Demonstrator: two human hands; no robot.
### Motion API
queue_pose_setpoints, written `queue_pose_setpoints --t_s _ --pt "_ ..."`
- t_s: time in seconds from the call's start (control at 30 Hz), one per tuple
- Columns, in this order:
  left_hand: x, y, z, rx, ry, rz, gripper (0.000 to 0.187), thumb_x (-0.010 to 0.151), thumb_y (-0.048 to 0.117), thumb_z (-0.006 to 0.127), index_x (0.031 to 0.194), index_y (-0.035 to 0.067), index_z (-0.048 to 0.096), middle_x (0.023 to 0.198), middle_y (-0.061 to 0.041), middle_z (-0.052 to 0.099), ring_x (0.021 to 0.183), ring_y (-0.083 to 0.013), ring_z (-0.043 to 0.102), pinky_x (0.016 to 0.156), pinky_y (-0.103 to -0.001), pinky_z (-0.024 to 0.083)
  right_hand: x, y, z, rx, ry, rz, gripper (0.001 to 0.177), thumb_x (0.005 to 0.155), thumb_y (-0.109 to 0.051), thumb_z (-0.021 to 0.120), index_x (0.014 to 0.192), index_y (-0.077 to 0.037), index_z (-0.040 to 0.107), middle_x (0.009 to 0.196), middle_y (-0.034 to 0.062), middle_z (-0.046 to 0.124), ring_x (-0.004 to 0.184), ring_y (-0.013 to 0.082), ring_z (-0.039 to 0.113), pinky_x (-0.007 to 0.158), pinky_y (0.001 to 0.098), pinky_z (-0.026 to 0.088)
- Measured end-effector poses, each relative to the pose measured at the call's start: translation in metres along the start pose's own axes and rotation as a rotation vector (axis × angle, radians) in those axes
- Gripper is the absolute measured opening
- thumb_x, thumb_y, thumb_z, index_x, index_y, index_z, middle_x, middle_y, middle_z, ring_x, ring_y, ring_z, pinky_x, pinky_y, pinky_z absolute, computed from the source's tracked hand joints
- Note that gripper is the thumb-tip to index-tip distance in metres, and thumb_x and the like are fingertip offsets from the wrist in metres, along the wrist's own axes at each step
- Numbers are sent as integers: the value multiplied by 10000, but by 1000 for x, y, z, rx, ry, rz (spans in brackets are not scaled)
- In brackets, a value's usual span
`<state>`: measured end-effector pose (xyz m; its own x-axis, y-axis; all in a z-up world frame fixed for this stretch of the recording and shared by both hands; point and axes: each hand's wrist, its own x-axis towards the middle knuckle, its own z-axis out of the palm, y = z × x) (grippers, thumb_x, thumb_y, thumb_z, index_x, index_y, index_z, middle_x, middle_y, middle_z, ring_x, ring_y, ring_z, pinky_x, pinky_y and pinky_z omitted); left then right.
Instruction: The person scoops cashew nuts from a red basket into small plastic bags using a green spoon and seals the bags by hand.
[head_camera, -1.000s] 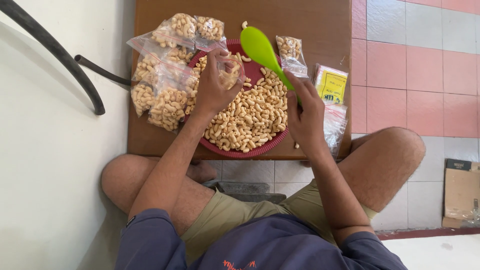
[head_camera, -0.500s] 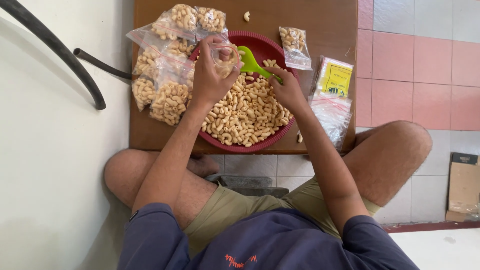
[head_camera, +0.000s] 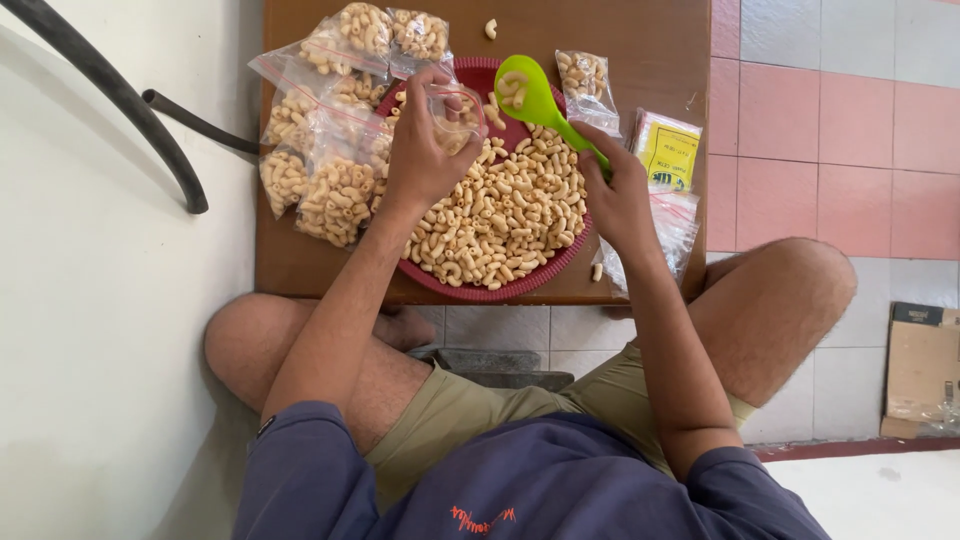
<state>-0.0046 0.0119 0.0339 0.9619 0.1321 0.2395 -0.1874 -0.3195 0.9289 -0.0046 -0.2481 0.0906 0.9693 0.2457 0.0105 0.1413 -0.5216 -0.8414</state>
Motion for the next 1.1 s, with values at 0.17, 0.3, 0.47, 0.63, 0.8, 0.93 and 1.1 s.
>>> queue_pose_setpoints --t_s 0.17,0.3,0.47,0.63,0.8,0.93,1.1 --pt "1 -1 3 -1 -37 -18 683 882 60 849 1354 223 381 1141 -115 699 846 -219 819 599 -236 676 -13 -28 -9 17 29 -33 402 1111 -140 459 1473 -93 627 1349 152 726 1091 217 687 798 312 569" --pt "0 -1 4 33 -49 -39 634 921 159 839 1356 216 381 1215 -158 725 853 -252 850 610 -246 700 -22 -38 -10 26 37 -124 381 1139 -141 460 1488 -91 605 1348 157 724 1075 209 688 751 289 547" --pt "-1 0 4 24 -51 -38 626 922 159 833 1352 225 383 1243 -196 720 890 -278 862 617 -263 727 -31 -46 -6 -41 63 -250 387 1147 -78 491 1520 -66 594 1235 158 690 1064 237 607 793 343 484" --pt "-1 4 3 42 -49 -8 630 927 130 833 1339 268 377 1290 -240 701 870 -251 873 596 -238 735 -34 -52 -4 -77 77 -279 379 1154 -62 505 1519 -53 609 1104 115 654 916 186 542 694 322 412" --pt "-1 5 1 47 -34 -9 583 912 201 806 1325 214 394 1196 -132 706 927 -262 808 586 -279 661 -30 -44 -6 -113 115 -281 375 1150 -61 503 1504 -64 629 1032 110 635 885 195 548 694 334 404" --pt "0 -1 3 39 -43 -1 588 935 166 789 1360 193 382 1150 -129 707 845 -252 827 597 -267 691 -10 -14 0 -131 170 -235 366 1157 -109 494 1500 -58 612 1139 167 691 1004 239 650 727 343 525" --pt "2 -9 4 92 -13 70 359 1073 173 579 1389 136 415 1429 -128 579 1203 -289 708 951 -443 659 29 29 23 -288 61 96 503 1073 26 498 1559 -93 556 1240 182 683 1022 230 646 908 326 601"
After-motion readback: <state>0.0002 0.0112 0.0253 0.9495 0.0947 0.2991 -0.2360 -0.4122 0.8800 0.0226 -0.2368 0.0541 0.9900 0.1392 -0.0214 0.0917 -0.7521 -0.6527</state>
